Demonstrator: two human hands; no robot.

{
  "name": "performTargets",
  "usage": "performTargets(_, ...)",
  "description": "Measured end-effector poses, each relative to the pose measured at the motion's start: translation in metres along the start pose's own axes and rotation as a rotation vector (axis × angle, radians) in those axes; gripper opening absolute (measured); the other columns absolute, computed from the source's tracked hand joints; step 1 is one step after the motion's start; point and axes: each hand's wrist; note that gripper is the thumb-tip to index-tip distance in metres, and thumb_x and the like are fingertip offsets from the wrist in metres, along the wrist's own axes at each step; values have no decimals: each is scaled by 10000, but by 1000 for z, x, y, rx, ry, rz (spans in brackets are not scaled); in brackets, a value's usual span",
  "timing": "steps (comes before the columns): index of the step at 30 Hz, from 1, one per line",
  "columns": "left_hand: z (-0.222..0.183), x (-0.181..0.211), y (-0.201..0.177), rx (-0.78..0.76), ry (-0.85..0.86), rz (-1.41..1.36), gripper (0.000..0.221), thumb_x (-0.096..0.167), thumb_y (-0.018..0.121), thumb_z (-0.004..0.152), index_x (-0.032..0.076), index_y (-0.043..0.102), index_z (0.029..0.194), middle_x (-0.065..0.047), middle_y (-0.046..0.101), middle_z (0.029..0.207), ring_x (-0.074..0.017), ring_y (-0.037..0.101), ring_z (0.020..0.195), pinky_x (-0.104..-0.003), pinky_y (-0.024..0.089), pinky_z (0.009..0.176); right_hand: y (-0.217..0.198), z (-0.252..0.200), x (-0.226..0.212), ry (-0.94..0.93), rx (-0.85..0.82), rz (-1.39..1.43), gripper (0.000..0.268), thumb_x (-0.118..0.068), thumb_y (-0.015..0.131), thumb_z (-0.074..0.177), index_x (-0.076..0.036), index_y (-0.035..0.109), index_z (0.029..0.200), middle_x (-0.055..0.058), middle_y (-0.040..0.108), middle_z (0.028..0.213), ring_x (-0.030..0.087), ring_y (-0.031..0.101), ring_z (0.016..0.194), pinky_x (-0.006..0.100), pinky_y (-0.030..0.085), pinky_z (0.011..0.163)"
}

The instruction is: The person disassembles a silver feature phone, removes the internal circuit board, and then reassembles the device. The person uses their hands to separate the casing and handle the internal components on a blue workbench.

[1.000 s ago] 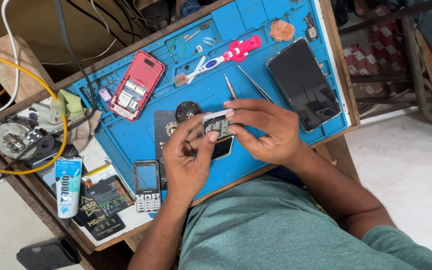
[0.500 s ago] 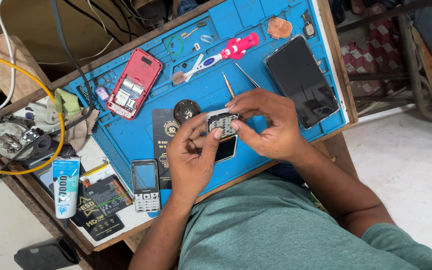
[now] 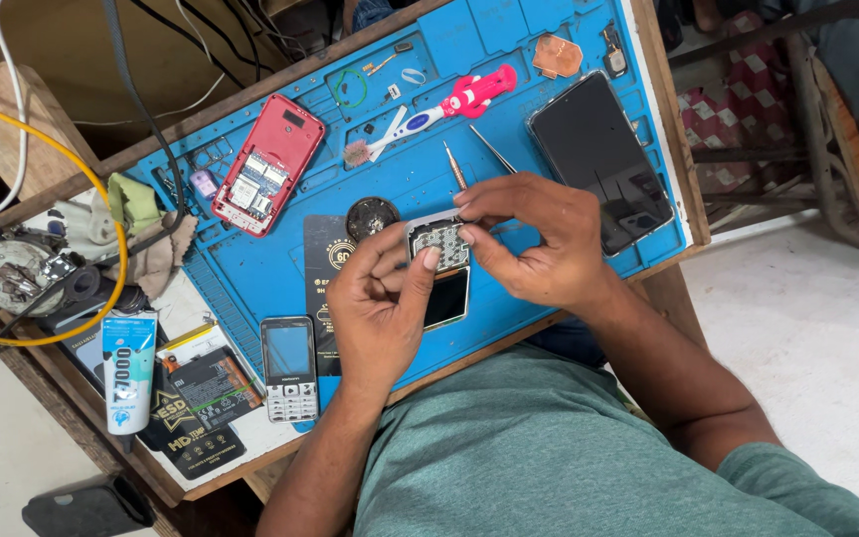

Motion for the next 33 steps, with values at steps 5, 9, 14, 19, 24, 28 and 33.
performTargets(5,2,2,-2,-3,-8,11,314,82,686,1029,-60,606,1298,-175,777,1149,-71,715,832,-172,483,585,5,-2,1,-127,36,-208,137,-53,803,936,-40,724,1047,120,749,1088,202,782,917,278,648,743)
performTargets(9,2,1,-2,-2,-8,26,313,82,687,1022,-58,608,1291,-177,782,1134,-78,714,803,-171,478,564,7,-5,4,-194,43,-304,113,-75,809,928,-59,741,1016,94,754,1052,174,760,813,272,605,646)
performTargets(14,0,-1,0,2,24,18,290,59,687,1030,-65,614,1283,-179,771,1151,-95,732,885,-178,529,636,6,-6,9,-291,23,-364,120,-56,794,917,-35,729,1015,109,747,1052,193,751,790,289,596,631)
performTargets(19,-1,-6,1,-1,50,-21,292,52,685,1042,-68,607,1297,-177,762,1168,-95,727,916,-187,540,685,6,-7,12,-351,-22,-460,149,-82,801,917,-21,723,1029,128,741,1084,189,728,740,304,574,598)
performTargets(24,-1,-6,-2,19,29,25,268,64,679,1036,-55,610,1266,-163,775,1130,-76,720,832,-170,497,611,11,-9,6,-362,-28,-546,217,-88,809,937,1,715,1111,178,729,1207,190,736,778,297,576,619)
performTargets(28,0,-5,-3,60,47,91,251,68,683,1035,-49,599,1240,-158,767,1072,-108,739,865,-178,515,632,17,-13,0,-243,37,-407,257,-41,793,948,-20,713,1191,155,722,1205,230,755,889,315,605,719)
performTargets(33,-2,-3,-1,9,80,111,211,59,666,1044,-42,582,1209,-161,770,1093,-163,774,973,-216,596,753,15,-19,-4,148,22,139,340,-16,764,948,9,672,1275,129,721,1089,173,746,966,297,650,851)
Point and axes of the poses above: each hand's wrist, its own z-axis towards the middle knuckle, its own y-axis out of the palm, x = y × z
